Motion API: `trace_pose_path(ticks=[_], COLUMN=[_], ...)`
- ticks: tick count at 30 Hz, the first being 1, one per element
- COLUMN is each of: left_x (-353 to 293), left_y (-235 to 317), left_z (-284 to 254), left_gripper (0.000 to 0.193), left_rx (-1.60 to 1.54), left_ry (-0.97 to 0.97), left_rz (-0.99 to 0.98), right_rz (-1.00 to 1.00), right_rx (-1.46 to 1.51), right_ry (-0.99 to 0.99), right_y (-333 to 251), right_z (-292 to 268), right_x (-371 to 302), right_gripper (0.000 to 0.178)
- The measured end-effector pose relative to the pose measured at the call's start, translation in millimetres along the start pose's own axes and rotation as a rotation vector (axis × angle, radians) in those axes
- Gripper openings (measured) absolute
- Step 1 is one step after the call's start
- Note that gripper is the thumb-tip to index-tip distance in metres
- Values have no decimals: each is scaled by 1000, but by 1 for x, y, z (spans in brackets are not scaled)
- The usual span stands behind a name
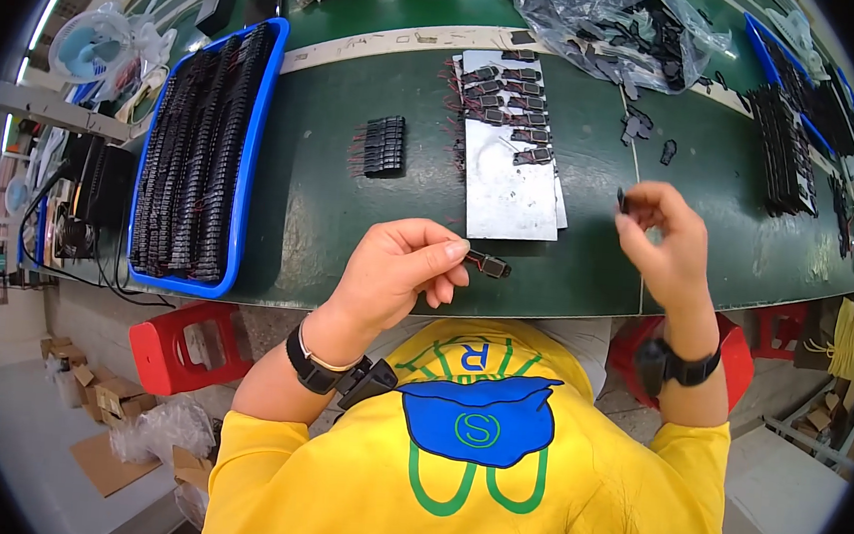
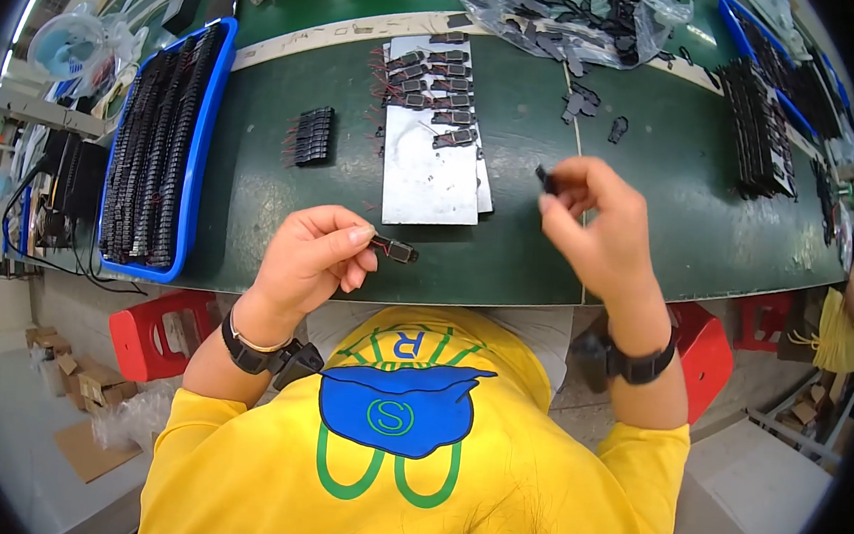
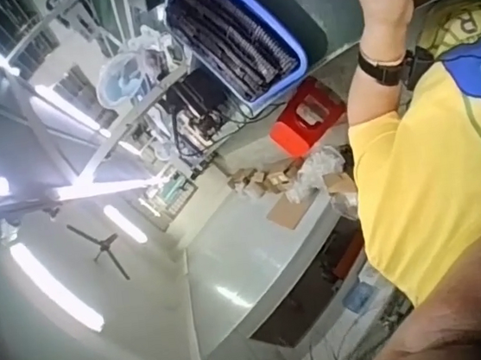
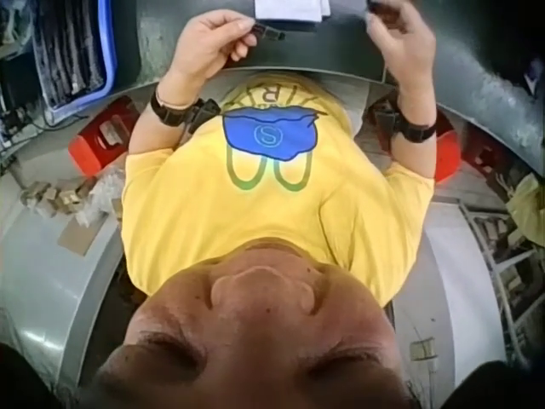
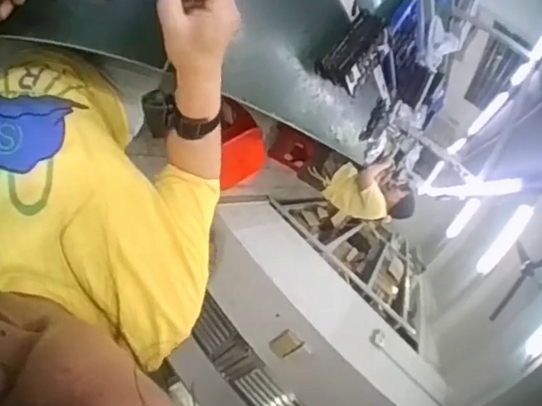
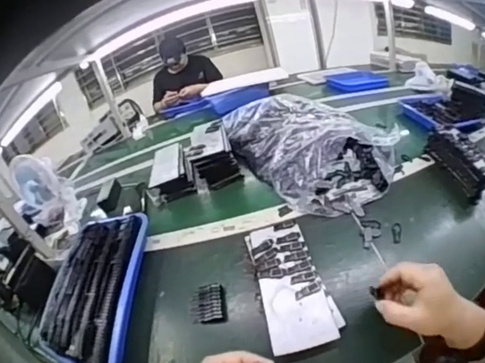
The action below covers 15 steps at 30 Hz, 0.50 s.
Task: The person picks up a speaker and a plastic cover by hand, fits the speaker into the cover, and places the assembled unit onto a metal plate, repeating the process for several units.
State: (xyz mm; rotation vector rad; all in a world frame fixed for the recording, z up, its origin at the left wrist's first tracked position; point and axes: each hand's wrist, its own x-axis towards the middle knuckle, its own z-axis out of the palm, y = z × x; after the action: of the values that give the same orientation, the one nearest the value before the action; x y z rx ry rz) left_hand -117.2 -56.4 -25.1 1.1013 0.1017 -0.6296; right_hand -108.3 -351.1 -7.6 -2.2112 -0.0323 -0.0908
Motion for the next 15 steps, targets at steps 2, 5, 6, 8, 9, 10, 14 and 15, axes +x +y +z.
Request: trace_pose_path(ticks=[2,5,6,8,9,10,14,15], left_x=[1,0,1,0,0,0,-3,-4], left_y=[1,0,0,-1,-1,-2,-3,-3], left_z=[1,5,7,10,12,15,18,17], left_gripper=[10,10,11,11,11,12,13,14], left_rx=[-11,-10,-3,0,-1,-2,-21,-26], left_ry=[5,7,10,14,22,31,23,14], left_rz=[26,42,50,60,60,61,61,59], right_rz=[-293,-513,-510,-625,-684,-686,-744,-736], right_rx=[245,142,137,8,-57,-59,-193,-176], right_ry=[-37,-154,-151,-103,-81,-84,-24,-22], right_y=[-17,-47,-52,-59,-61,-63,-67,-68], right_z=[7,17,22,32,36,39,48,49], right_x=[-17,-27,-27,-28,-28,-29,-32,-33], right_gripper=[24,27,27,28,29,29,30,30])
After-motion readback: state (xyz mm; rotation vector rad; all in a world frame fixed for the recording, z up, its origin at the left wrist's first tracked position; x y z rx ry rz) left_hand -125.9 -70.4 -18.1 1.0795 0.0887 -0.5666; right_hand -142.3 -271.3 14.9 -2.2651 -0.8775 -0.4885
